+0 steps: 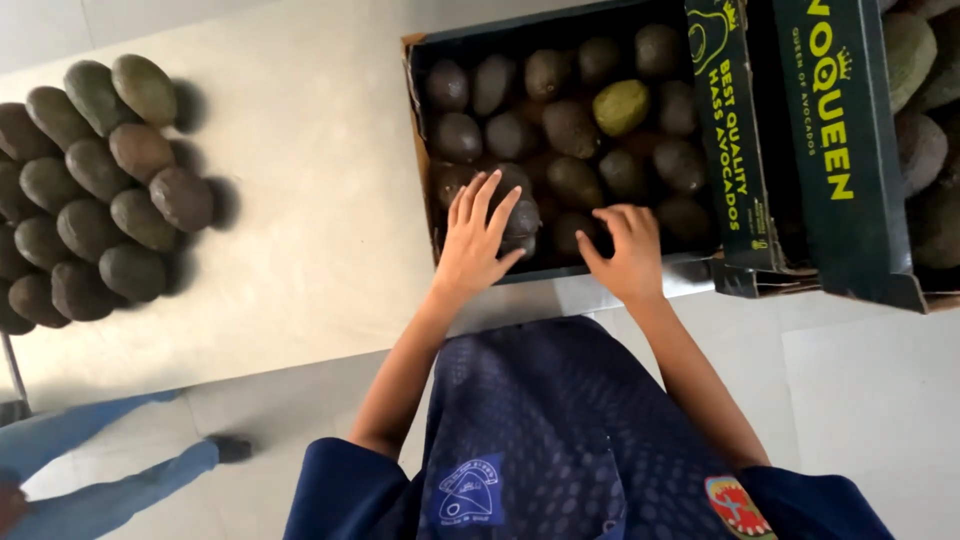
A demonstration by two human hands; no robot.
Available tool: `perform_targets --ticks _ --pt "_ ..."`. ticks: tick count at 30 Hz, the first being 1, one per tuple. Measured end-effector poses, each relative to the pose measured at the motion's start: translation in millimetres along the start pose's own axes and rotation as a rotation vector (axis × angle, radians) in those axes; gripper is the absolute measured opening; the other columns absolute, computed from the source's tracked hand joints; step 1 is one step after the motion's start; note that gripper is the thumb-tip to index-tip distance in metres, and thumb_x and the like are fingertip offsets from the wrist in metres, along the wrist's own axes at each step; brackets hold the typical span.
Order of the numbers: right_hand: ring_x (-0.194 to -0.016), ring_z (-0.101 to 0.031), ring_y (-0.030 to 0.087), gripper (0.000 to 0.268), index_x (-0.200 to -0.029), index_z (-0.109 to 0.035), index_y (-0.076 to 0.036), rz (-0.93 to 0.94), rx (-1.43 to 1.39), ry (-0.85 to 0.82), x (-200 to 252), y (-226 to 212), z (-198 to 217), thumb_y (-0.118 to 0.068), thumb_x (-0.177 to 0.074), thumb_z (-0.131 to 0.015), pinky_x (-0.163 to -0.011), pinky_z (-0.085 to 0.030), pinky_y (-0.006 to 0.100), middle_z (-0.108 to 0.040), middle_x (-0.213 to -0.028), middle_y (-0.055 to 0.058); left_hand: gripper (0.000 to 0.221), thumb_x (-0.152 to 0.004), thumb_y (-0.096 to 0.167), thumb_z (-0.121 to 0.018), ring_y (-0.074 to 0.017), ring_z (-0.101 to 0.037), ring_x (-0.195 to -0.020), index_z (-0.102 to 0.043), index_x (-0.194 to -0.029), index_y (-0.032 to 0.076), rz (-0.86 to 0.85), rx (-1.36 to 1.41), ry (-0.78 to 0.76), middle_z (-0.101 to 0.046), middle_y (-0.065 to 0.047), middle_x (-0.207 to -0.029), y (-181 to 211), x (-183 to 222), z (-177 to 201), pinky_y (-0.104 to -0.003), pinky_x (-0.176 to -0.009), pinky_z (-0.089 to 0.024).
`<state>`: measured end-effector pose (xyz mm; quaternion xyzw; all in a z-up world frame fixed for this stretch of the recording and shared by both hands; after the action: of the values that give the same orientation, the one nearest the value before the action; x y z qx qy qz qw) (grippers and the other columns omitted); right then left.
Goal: The person sorts avocados from a collection on a table into cardboard boxes and moves the boxes.
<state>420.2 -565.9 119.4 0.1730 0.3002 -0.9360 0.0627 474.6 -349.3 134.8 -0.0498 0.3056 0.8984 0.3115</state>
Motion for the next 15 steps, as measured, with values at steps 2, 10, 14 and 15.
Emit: perform_targets --ticks 2,10,14,15 --pt "-0.106 -0.059 0.036 0.031 -0.111 -0.069 -0.002 -0.016 -0.013 -0.013 6 19 7 -0.019 -0.088 -0.081 -0.093 -0.048 0.047 -0.066 -0.111 0.013 0.095 -0.071 0.028 -0.090 -0.0430 -0.035 -0.147 -0.044 -0.152 0.012 0.010 -0.036 -0.016 -0.035 -0.019 -0.159 0 -2 -8 -0.056 -0.118 -0.034" --pt "-0.110 -0.060 0.032 0.025 -0.106 -0.070 -0.006 0.022 0.035 -0.023 12 36 2 -0.025 -0.093 -0.080 -0.094 -0.048 0.046 -0.067 -0.115 0.008 0.088 -0.066 0.027 -0.088 -0.0417 -0.042 -0.141 -0.053 -0.146 0.019 0.015 -0.179 -0.097 -0.046 -0.015 -0.150 -7 -21 -12 -0.054 -0.108 -0.045" --pt "-0.108 -0.061 0.031 0.019 -0.099 -0.072 -0.008 0.016 0.096 0.004 16 36 -5 -0.025 -0.093 -0.078 -0.091 -0.048 0.046 -0.068 -0.111 0.005 0.086 -0.064 0.038 -0.089 -0.0400 -0.044 -0.137 -0.057 -0.141 0.021 -0.070 -0.220 -0.129 -0.051 -0.013 -0.145 -18 -19 -18 -0.056 -0.099 -0.049" --pt "-0.108 -0.061 0.031 0.017 -0.096 -0.071 -0.009 0.010 0.108 0.026 13 37 -6 -0.024 -0.094 -0.077 -0.092 -0.048 0.045 -0.068 -0.110 0.004 0.087 -0.063 0.042 -0.090 -0.0387 -0.045 -0.135 -0.058 -0.140 0.021 -0.110 -0.245 -0.144 -0.052 -0.012 -0.144 -21 -22 -18 -0.058 -0.096 -0.050"
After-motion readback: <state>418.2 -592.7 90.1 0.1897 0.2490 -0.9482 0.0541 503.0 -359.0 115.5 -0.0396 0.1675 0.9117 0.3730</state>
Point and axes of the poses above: each hand's wrist, its own x-axis away from the middle knuckle, its own z-axis out of the back of the hand, y = z × x, the point moved 6 cm from there along -x, towards the middle knuckle
